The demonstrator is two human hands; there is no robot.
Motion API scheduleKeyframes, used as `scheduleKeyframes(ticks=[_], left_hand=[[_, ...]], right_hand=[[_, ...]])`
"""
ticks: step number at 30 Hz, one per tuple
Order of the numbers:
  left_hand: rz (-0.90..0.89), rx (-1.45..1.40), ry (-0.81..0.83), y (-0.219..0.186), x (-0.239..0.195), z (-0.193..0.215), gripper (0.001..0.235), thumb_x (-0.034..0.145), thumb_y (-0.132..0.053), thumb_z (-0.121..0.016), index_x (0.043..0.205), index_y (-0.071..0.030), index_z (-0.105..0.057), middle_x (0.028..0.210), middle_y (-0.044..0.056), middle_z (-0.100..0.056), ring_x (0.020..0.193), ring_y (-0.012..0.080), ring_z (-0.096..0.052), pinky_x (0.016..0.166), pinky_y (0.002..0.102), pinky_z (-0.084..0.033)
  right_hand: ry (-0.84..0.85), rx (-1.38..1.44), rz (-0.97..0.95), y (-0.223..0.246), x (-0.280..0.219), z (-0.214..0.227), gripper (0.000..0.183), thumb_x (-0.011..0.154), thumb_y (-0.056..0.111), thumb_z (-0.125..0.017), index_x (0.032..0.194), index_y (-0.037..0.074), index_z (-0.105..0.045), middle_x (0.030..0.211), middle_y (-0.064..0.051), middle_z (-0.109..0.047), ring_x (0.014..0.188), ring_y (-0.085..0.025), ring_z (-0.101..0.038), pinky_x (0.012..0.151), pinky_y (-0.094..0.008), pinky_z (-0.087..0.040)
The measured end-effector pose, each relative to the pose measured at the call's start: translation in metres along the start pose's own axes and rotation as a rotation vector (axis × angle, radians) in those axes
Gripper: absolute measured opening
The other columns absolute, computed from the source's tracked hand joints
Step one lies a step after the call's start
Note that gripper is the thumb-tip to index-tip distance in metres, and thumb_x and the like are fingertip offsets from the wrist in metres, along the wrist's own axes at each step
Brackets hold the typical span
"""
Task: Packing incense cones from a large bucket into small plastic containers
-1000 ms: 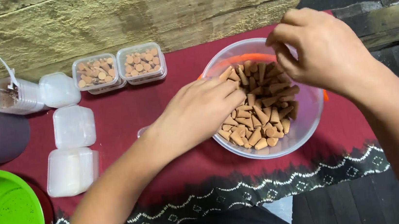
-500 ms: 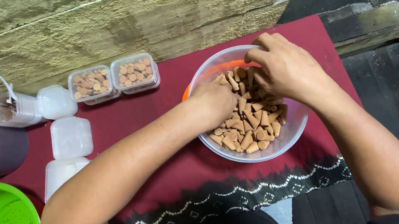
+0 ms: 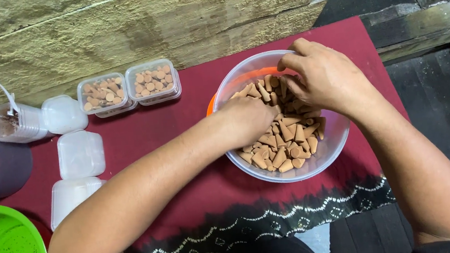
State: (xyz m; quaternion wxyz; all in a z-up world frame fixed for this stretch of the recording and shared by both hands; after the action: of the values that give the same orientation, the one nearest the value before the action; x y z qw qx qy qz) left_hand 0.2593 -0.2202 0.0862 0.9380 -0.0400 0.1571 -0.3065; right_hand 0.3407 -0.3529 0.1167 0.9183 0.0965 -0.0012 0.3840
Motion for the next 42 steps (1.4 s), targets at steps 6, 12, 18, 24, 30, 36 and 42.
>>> scheduleKeyframes(ticks=[6,12,18,24,30,36,42], left_hand=[[0.033,-0.008,0.021,0.000,0.003,0.013,0.033,0.099,-0.010,-0.046,0.116,-0.017,-0.073,0.090,0.013,-0.075,0.098,0.0385,-0.072,0.079,0.052,-0.058],[0.036,0.061,0.005,0.014,0.013,0.007,0.033,0.097,-0.010,-0.050,0.108,-0.020,-0.079,0.091,0.014,-0.077,0.099,0.0377,-0.073,0.082,0.049,-0.056],[0.074,0.048,-0.105,0.019,0.006,0.021,0.019,0.089,-0.005,-0.061,0.099,-0.001,-0.077,0.085,0.019,-0.073,0.087,0.0395,-0.075,0.072,0.054,-0.061],[0.005,-0.099,-0.091,0.018,-0.008,0.064,0.025,0.085,-0.013,-0.074,0.106,0.000,-0.073,0.093,0.020,-0.073,0.094,0.0426,-0.072,0.076,0.059,-0.061],[-0.027,0.230,-0.456,0.006,-0.026,0.050,0.012,0.083,-0.014,-0.065,0.079,-0.018,-0.075,0.082,0.000,-0.067,0.089,0.0215,-0.064,0.075,0.037,-0.057],[-0.029,-0.084,-0.202,-0.005,0.031,0.013,0.064,0.078,-0.020,-0.071,0.139,-0.012,-0.055,0.138,0.015,-0.048,0.118,0.0377,-0.057,0.093,0.053,-0.055],[0.022,-0.019,0.268,-0.021,0.044,0.036,0.079,0.079,-0.030,-0.070,0.152,-0.036,-0.042,0.139,0.008,-0.039,0.126,0.0327,-0.036,0.099,0.044,-0.037]], right_hand=[[0.022,0.002,-0.016,0.000,-0.001,0.001,0.023,0.093,0.027,-0.065,0.113,0.017,-0.067,0.116,-0.012,-0.061,0.100,-0.040,-0.068,0.075,-0.054,-0.058],[0.030,0.011,-0.029,-0.001,-0.001,-0.001,0.024,0.093,0.029,-0.064,0.114,0.018,-0.067,0.117,-0.012,-0.061,0.100,-0.041,-0.068,0.074,-0.056,-0.058],[0.025,0.013,-0.036,0.001,-0.001,0.002,0.024,0.092,0.025,-0.065,0.114,0.016,-0.068,0.114,-0.012,-0.062,0.096,-0.043,-0.069,0.071,-0.057,-0.057],[0.026,-0.006,-0.036,0.000,-0.001,0.003,0.025,0.090,0.021,-0.066,0.114,0.017,-0.068,0.112,-0.010,-0.061,0.098,-0.041,-0.068,0.072,-0.055,-0.057],[-0.049,-0.005,0.012,0.005,-0.002,0.009,0.011,0.092,0.010,-0.064,0.099,0.015,-0.070,0.113,-0.010,-0.063,0.105,-0.036,-0.067,0.074,-0.049,-0.059],[-0.172,0.325,-0.021,-0.001,-0.004,0.021,0.029,0.100,-0.001,-0.044,0.102,0.014,-0.069,0.117,-0.007,-0.066,0.110,-0.039,-0.066,0.079,-0.049,-0.057],[-0.186,0.537,0.012,0.008,-0.004,0.037,0.038,0.081,-0.022,-0.041,0.095,0.000,-0.069,0.109,-0.015,-0.068,0.098,-0.025,-0.063,0.083,-0.035,-0.050]])
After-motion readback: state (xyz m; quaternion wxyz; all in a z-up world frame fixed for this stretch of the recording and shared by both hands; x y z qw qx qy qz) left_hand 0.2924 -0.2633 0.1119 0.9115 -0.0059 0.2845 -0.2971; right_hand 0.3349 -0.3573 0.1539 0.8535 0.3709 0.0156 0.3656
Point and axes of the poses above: each hand's wrist, its own x-axis towards the middle knuckle, its own z-axis out of the back of the hand, y = z × x, the point moved 5 cm from there along x, towards the middle knuckle
